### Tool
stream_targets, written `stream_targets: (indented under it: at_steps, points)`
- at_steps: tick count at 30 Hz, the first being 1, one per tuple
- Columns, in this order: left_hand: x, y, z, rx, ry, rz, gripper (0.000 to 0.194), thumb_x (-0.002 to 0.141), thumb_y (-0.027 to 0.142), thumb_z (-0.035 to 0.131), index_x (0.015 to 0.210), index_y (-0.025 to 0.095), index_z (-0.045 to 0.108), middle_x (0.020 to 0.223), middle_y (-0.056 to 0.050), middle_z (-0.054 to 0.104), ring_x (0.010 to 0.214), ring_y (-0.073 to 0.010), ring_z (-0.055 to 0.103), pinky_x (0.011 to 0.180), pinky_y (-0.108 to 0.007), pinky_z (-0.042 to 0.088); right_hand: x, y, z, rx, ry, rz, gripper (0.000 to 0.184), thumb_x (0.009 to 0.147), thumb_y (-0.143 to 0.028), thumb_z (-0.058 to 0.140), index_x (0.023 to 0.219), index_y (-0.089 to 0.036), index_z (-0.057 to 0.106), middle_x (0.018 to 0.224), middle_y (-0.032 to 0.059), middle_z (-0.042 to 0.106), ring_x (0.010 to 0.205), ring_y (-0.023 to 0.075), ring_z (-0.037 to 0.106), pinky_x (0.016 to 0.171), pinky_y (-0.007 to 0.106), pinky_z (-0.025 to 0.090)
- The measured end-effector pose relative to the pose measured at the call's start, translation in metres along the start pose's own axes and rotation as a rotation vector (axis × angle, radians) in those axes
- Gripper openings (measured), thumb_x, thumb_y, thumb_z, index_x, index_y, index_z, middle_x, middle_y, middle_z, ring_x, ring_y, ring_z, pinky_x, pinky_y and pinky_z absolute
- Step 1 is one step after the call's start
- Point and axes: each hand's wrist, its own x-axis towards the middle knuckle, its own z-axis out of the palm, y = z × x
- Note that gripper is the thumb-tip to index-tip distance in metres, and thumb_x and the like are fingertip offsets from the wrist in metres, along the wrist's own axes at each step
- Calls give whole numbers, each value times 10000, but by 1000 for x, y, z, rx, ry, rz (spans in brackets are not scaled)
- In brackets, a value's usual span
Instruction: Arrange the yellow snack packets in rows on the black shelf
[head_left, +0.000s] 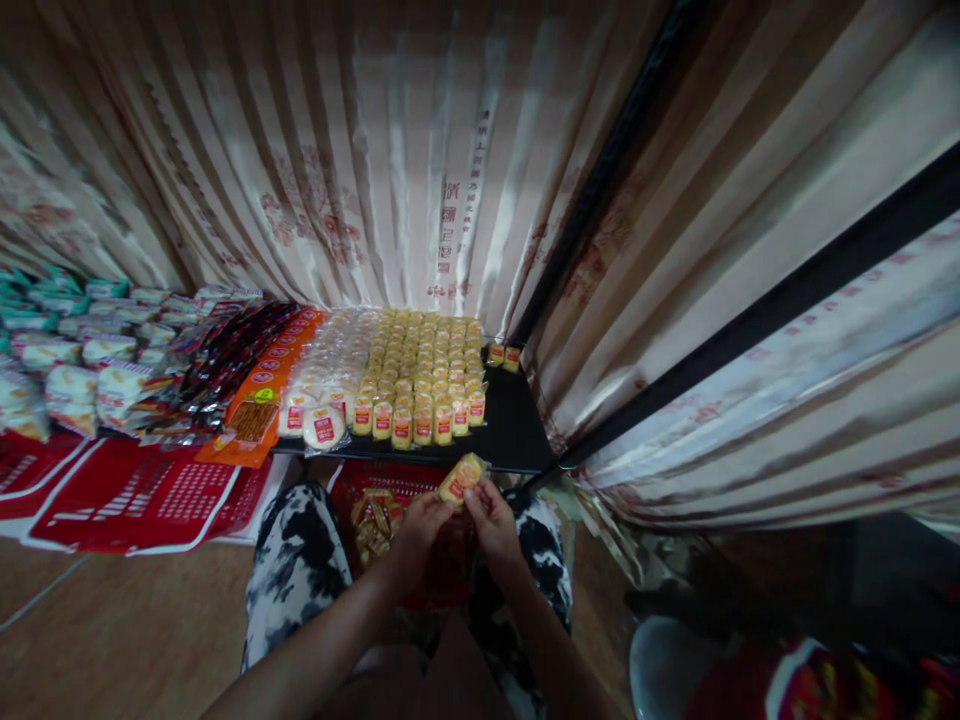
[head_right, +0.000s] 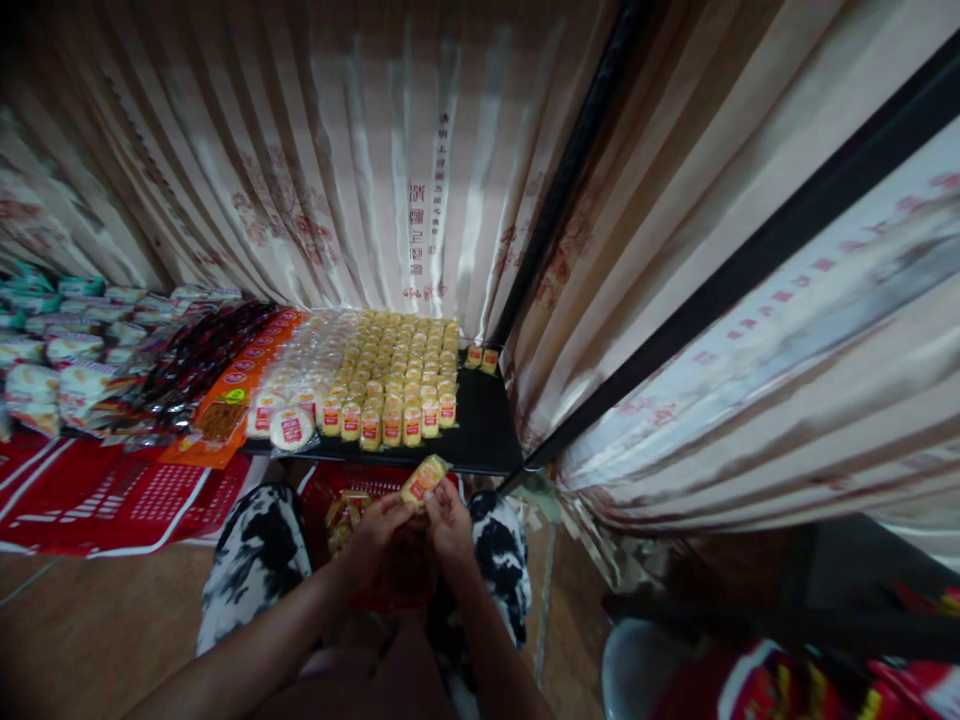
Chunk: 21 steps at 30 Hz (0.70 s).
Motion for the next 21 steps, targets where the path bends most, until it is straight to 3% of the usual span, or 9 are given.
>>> stream_targets:
  at_steps: [5,11,16,21]
  points:
    - [10,-6,-1,178,151,51,278,661,349,678,859,162,618,868,-77,693,776,-195,647,716,-295,489,15,-5,-16,-101,70,-74,542,710,-539,595,1128,-193,598,931,82,701,880,236,649,764,365,536]
    - [23,4,15,232,118,115,257,695,298,643,915,166,637,790,-56,675,767,-185,629,629,-255,479,46,-10,-33,-215,175,-157,547,734,-507,577,1171,-179,595,975,87,694,889,238,631,813,384,512]
    - [40,12,32,218,137,132,295,680,143,611,973,168,634,1092,-106,623,1001,-227,577,609,-230,503,76,-17,-45,-416,209,-259,499,786,-452,514,1197,-179,585,1094,96,657,999,239,594,922,399,451]
    - [54,16,40,245,138,194,304,681,68,568,944,198,652,1343,-73,486,1102,-244,537,665,-250,530,100,-26,-50,-633,219,-345,512,813,-413,423,1207,-123,574,1121,136,630,1089,265,536,976,440,393]
